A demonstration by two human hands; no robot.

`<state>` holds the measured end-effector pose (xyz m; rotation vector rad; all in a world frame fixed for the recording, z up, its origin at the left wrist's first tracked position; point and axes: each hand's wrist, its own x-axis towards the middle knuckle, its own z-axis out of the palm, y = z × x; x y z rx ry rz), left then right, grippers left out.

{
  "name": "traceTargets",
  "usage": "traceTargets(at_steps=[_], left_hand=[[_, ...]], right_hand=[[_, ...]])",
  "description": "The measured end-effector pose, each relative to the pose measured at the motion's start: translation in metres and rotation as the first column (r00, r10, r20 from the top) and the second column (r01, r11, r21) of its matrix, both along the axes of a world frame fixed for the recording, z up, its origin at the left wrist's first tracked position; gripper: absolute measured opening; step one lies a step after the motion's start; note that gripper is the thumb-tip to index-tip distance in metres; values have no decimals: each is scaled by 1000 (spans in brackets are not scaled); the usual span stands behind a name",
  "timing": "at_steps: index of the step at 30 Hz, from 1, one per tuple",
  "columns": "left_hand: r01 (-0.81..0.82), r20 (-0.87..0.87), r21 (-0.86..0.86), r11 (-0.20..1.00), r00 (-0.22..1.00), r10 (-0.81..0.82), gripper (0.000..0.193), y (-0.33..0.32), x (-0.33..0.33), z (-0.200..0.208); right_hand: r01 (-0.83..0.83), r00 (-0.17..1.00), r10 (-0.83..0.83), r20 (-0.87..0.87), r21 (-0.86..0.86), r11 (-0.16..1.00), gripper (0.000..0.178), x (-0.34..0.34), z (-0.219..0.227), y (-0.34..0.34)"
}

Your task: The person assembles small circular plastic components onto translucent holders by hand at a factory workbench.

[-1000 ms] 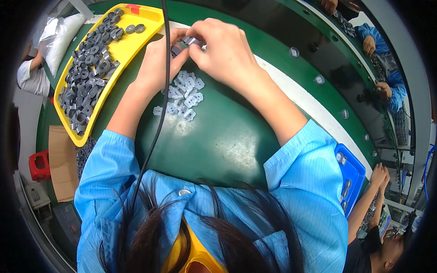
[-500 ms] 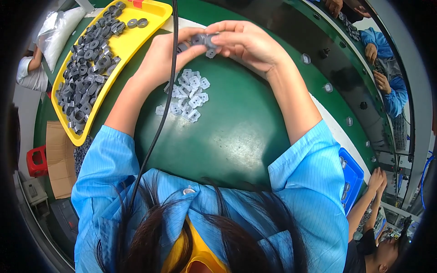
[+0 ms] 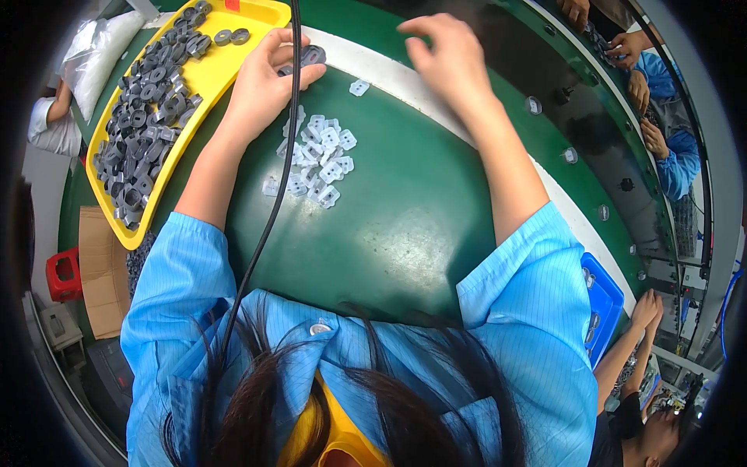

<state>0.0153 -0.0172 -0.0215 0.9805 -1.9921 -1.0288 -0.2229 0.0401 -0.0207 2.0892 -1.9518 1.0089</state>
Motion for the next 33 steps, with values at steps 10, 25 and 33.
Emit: traceTargets(at_steps=[10, 25, 33], left_hand=[[-52, -39, -77, 996, 998, 49, 35, 6, -9, -4], [-60, -79, -515, 855, 997, 23, 35, 19, -21, -8], [-93, -71, -555, 827, 995, 64, 35, 20, -22, -10]], right_hand=[[-236, 888, 292, -356, 191, 953, 4, 60, 18, 32], [-162, 910, 135, 393, 36, 986, 18, 63, 16, 18], [-146, 966, 174, 190, -155, 977, 13, 68, 15, 19]])
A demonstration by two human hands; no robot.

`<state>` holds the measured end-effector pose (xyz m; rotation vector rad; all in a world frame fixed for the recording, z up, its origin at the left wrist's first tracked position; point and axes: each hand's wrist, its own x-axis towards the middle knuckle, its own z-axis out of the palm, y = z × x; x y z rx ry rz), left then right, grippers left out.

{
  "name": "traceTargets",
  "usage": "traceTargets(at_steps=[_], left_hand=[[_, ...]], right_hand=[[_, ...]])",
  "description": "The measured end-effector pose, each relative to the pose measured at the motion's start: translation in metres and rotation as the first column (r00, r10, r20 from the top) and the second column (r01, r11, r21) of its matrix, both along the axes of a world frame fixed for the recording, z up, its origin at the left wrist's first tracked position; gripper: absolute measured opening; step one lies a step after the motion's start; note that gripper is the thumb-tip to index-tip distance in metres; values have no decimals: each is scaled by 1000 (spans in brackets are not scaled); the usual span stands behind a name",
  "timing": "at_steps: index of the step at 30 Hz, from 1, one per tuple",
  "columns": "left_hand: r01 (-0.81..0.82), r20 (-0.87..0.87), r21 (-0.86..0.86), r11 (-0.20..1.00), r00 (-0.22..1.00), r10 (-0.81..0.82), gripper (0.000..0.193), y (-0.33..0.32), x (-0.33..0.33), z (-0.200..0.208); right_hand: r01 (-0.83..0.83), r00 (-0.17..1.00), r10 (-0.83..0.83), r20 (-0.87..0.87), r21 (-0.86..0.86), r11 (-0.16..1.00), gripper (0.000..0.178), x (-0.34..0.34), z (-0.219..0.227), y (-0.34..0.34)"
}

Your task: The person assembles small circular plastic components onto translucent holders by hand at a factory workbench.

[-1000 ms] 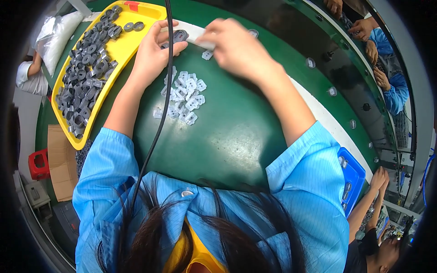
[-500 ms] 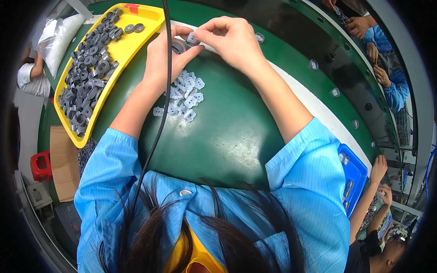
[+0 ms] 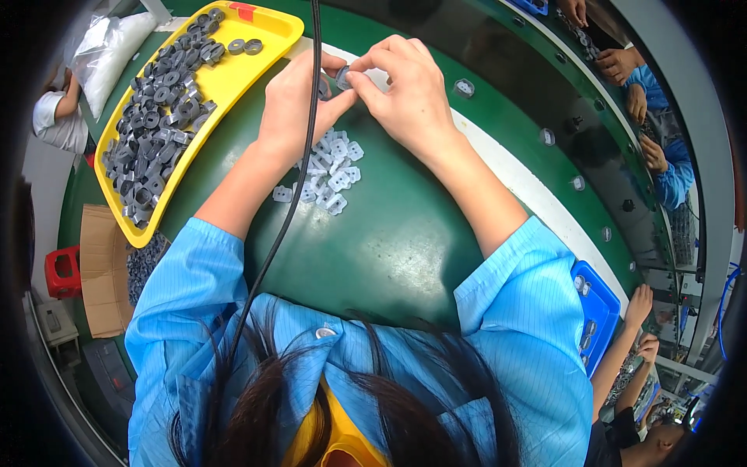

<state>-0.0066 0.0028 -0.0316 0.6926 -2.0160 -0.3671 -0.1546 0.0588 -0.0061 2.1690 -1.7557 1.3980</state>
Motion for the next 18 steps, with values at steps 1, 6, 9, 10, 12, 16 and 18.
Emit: traceTargets(at_steps=[1, 6, 9, 10, 12, 16, 18], left_hand=[[2, 22, -1, 1000, 1000, -2, 35, 0, 1, -2], [81, 39, -96, 992, 996, -78, 33, 0, 2, 0], [136, 61, -144, 980, 990, -128, 30, 4, 0, 3], [140, 61, -145, 980, 989, -132, 30, 5, 0, 4], [176, 24, -130, 976, 984, -174, 32, 5, 0, 7], [306, 82, -164, 938, 952, -297, 32, -5, 7, 6], [412, 121, -157, 897, 910, -397, 32, -8, 9, 5]], right_hand=[[1, 999, 0, -43, 29, 1000, 13, -2, 1, 0], [-163, 915, -15, 403, 403, 901, 16, -15, 6, -7], [-516, 642, -41, 765, 471, 715, 24, -26, 5, -8], [-513, 642, -43, 766, 471, 718, 24, -31, 6, -8], [-618, 582, -48, 811, 480, 623, 20, -38, 10, -9], [-642, 642, 43, 766, 507, 575, 19, -40, 20, -2], [-567, 765, 86, 638, 604, 561, 18, -38, 25, 0]])
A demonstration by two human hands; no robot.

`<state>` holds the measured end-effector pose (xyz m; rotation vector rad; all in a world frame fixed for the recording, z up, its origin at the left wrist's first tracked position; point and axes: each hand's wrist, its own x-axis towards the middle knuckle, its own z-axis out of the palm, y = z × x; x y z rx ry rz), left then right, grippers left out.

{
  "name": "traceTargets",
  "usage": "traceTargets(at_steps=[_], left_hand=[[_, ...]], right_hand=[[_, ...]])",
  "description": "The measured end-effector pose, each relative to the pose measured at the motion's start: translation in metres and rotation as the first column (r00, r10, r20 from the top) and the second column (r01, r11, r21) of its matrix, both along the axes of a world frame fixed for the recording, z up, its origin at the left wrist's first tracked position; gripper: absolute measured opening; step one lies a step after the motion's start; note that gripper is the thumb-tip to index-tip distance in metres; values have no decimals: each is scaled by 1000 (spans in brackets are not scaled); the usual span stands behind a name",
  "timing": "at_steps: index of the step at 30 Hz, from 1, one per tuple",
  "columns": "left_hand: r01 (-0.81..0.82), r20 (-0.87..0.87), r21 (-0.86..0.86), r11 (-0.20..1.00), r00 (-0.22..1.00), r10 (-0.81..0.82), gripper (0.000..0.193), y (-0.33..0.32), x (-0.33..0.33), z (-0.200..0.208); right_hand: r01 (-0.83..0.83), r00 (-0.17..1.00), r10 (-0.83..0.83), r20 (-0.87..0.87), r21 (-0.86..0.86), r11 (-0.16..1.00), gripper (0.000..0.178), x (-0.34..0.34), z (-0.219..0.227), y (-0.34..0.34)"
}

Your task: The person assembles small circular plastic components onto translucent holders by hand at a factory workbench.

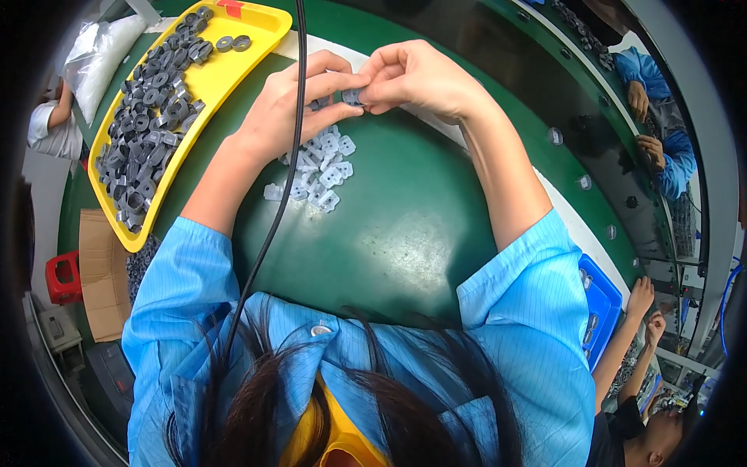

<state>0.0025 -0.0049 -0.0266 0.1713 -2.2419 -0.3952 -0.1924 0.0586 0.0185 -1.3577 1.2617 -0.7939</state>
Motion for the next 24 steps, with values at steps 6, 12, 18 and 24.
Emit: traceTargets(at_steps=[6, 12, 18, 24], left_hand=[[-75, -87, -22, 997, 994, 72, 29, 5, 0, 4], [-188, -96, 311, 932, 969, 228, 45, 17, -9, 8], [-110, 30, 887, 448, 983, 182, 34, -13, 5, 5], [-44, 11, 986, 164, 981, 196, 39, -25, 12, 8]], right_hand=[[33, 885, -195, -422, -360, 932, 18, 24, 1, 4], [80, 909, -83, 408, 25, 997, 19, -3, -19, -12], [489, 819, -545, -179, -279, 826, 25, -43, -55, -29], [114, 695, -460, -553, -547, 829, 34, -24, -30, -12]])
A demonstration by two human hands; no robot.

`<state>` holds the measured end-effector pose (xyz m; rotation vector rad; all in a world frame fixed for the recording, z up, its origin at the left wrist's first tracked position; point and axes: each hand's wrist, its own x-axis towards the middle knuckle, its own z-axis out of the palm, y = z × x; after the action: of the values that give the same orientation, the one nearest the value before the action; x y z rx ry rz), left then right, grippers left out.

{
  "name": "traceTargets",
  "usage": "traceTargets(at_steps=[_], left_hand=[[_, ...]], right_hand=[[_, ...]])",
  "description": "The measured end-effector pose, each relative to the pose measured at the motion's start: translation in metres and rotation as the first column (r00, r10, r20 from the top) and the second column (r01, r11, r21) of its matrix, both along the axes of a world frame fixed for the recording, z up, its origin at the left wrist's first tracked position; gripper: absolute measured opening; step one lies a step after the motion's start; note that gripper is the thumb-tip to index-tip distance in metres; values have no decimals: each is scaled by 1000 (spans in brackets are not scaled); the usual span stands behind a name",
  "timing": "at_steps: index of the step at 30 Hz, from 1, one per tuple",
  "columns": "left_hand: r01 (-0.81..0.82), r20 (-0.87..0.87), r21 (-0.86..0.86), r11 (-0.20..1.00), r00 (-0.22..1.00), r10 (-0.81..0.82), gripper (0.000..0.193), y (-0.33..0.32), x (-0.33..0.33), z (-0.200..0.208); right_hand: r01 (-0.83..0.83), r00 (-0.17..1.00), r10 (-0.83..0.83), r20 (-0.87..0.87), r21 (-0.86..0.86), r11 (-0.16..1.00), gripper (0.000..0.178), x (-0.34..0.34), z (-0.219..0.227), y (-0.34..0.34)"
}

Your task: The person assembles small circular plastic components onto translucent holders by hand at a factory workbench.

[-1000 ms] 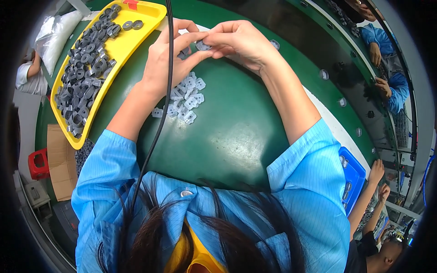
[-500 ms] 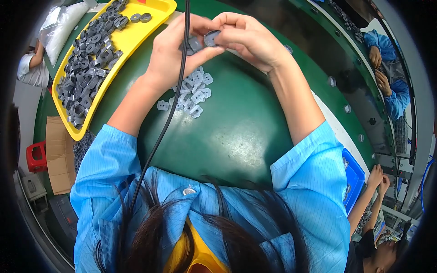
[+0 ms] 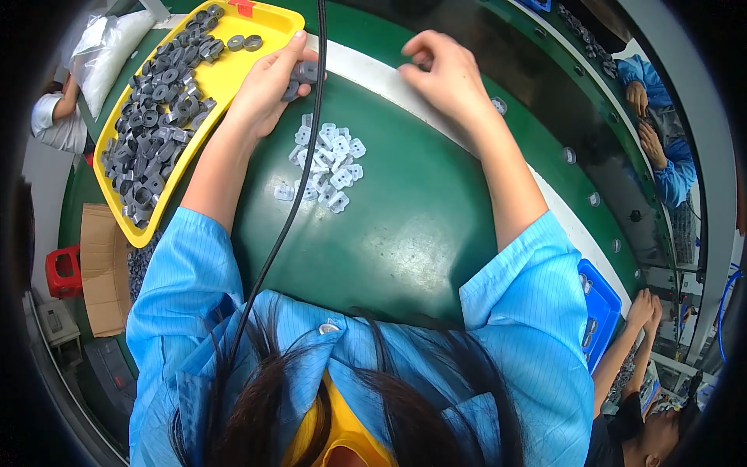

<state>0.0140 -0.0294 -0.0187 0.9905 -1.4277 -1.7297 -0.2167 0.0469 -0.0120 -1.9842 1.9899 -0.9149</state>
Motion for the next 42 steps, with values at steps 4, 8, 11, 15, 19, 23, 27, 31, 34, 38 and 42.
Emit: traceTargets(at_steps=[4, 8, 11, 15, 19, 23, 27, 31, 34, 38, 42], left_hand=[[33, -219, 88, 996, 976, -13, 34, -5, 13, -7], [97, -222, 27, 995, 971, -89, 31, -4, 8, -8], [56, -166, -25, 998, 984, -60, 30, -2, 6, -11], [-32, -153, -111, 993, 988, 14, 32, 7, 7, -5], [185, -32, -3, 983, 982, -185, 35, 25, 50, 14], [666, 23, 206, 716, 729, -684, 39, 50, 111, 19], [777, 340, -2, 629, 592, -731, 36, 66, 96, 15], [734, 222, 122, 668, 636, -739, 36, 51, 59, 19], [698, 187, 106, 708, 685, -704, 36, 35, 51, 24], [602, 43, -13, 798, 798, -601, 39, 13, 40, 40], [184, 97, -327, 927, 982, -161, 42, -15, 8, 22]], right_hand=[[-617, 784, 616, 70, 185, 765, 57, 66, 39, 39], [-565, 776, 607, -171, 238, 790, 66, 93, 29, 65], [-471, 865, 485, -130, 121, 874, 57, 76, 26, 46], [-362, 932, 361, 21, 13, 932, 53, 51, 2, 14], [-274, 894, 239, 379, 41, 961, 55, 29, -7, 4], [-315, 900, 249, 357, 139, 939, 24, 1, 0, 1], [-196, 950, 124, 285, 238, 951, 17, 10, 10, 2], [-166, 964, 123, 234, 171, 971, 18, 12, 10, 1], [-143, 977, 127, 171, 90, 986, 19, 19, 9, 0], [-87, 986, 71, 148, 101, 991, 28, 33, 8, -2], [-3, 998, -11, 59, 233, 973, 38, 44, 10, -5]])
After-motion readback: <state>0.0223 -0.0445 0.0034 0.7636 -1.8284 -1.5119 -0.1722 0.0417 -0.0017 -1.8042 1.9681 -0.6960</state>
